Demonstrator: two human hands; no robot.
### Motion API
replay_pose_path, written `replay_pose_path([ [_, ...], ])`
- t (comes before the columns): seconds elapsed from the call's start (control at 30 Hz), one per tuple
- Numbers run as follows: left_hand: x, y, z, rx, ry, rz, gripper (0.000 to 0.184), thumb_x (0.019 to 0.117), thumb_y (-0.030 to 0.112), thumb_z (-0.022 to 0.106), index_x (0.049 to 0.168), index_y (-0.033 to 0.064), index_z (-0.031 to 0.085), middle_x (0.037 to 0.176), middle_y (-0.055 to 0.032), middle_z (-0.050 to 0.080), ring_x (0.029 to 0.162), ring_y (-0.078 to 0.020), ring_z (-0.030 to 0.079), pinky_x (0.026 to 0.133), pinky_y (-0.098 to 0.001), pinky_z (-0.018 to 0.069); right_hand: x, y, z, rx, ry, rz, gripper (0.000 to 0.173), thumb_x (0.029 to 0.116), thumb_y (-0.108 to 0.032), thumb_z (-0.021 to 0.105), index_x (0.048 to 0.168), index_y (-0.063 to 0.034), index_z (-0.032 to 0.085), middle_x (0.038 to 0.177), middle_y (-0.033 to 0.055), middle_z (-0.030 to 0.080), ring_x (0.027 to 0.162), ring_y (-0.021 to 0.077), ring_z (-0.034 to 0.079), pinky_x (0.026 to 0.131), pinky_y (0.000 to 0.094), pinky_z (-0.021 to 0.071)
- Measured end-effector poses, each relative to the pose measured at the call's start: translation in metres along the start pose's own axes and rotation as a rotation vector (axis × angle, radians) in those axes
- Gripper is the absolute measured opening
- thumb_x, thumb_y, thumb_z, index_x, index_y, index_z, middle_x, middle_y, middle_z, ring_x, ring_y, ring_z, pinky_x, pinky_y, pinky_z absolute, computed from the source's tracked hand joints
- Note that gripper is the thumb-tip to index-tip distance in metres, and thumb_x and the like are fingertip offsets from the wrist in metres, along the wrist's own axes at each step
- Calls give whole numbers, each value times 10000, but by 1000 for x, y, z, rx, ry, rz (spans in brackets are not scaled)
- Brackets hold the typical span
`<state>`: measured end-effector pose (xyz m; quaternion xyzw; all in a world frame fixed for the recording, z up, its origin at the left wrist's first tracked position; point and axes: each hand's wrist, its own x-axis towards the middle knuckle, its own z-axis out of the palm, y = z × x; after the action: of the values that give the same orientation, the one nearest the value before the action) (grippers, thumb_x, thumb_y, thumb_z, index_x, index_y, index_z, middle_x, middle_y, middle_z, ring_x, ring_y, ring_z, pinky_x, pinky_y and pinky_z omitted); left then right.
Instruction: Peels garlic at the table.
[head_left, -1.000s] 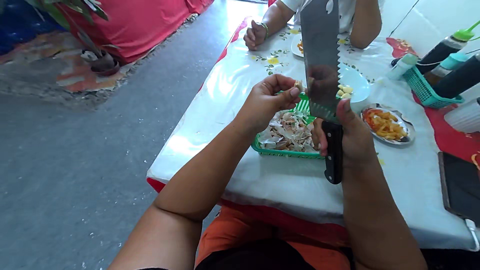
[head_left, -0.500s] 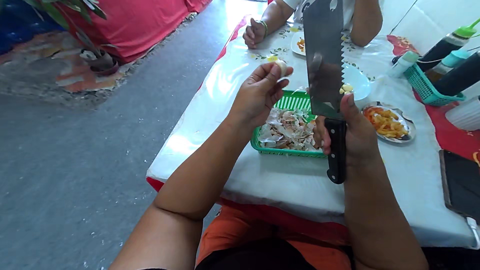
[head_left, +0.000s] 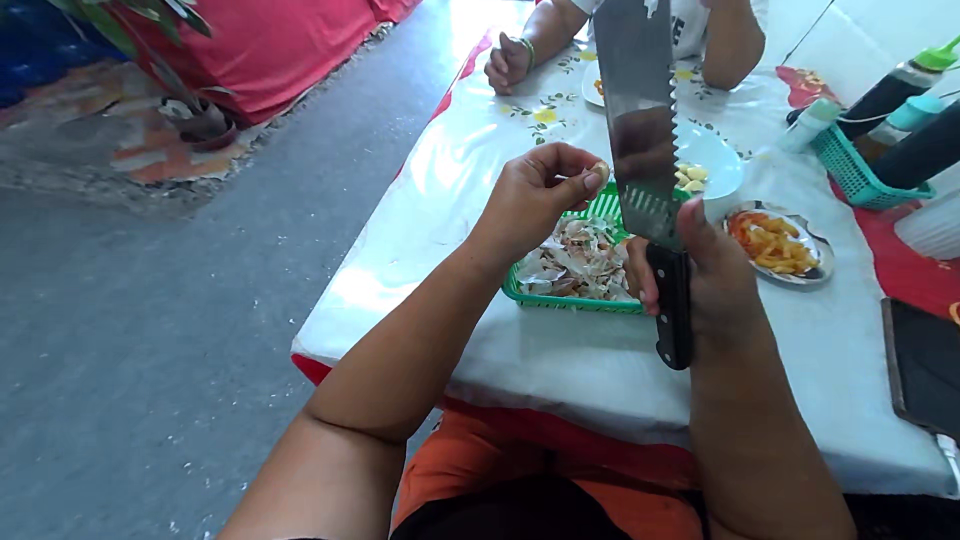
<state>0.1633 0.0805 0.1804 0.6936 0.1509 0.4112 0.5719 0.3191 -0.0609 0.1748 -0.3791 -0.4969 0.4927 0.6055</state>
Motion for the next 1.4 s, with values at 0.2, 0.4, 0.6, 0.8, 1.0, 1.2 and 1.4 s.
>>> replay_pose_path([
  [0.2, -2, -1, 0, 72, -20, 56, 105, 967, 45, 680, 1069, 24, 664, 955, -16, 711, 815, -77, 695, 767, -242, 604, -1, -1, 3, -71, 25, 17, 595, 1027, -607, 457, 1464, -206, 502, 610, -28, 549, 425, 47, 532, 407, 189, 511],
  [0.4, -3, 1, 0, 160, 37, 76, 108, 920, 56, 746, 1021, 35, 713, 882, 5, 734, 746, -46, 688, 719, -214, 592, 1, 2, 4, -165, 54, -17, 565, 1042, -559, 469, 1481, -205, 501, 627, -41, 549, 428, 37, 526, 401, 176, 501],
  [0.6, -1, -1, -3, 111, 37, 87, 76, 920, 57, 747, 984, 32, 713, 848, 3, 729, 738, -61, 696, 719, -238, 607, 0, 3, 1, -125, 6, -24, 664, 1016, -606, 483, 1526, -183, 443, 620, -35, 550, 432, 46, 533, 411, 188, 514],
  [0.8, -1, -6, -4, 143, 10, 134, 68, 931, 59, 732, 984, 24, 707, 862, -7, 734, 747, -63, 699, 735, -246, 610, 0, 3, 4, -167, 28, -20, 647, 1025, -599, 468, 1523, -187, 446, 613, -43, 539, 429, 43, 519, 404, 183, 498],
  [1.0, -1, -10, -2, 234, 40, 226, 86, 924, 67, 743, 989, 25, 707, 847, 8, 719, 737, -31, 674, 719, -216, 587, 2, 7, 10, -357, 92, -79, 619, 1046, -544, 474, 1546, -182, 421, 610, -67, 533, 421, 30, 518, 383, 183, 491],
  [1.2, -1, -15, -2, 270, 41, 279, 94, 933, 85, 742, 992, 18, 715, 898, -18, 715, 752, -44, 668, 720, -219, 584, 1, 8, 15, -338, 162, -93, 508, 1087, -467, 422, 1510, -191, 474, 617, -45, 537, 426, 39, 523, 391, 184, 498],
  [1.4, 0, -10, -2, -75, -3, 88, 53, 940, 12, 702, 974, 45, 677, 881, -2, 724, 789, -88, 701, 777, -274, 611, -2, 4, 14, -152, 177, -78, 504, 1052, -557, 440, 1363, -186, 580, 589, -50, 550, 436, 38, 549, 411, 189, 519],
])
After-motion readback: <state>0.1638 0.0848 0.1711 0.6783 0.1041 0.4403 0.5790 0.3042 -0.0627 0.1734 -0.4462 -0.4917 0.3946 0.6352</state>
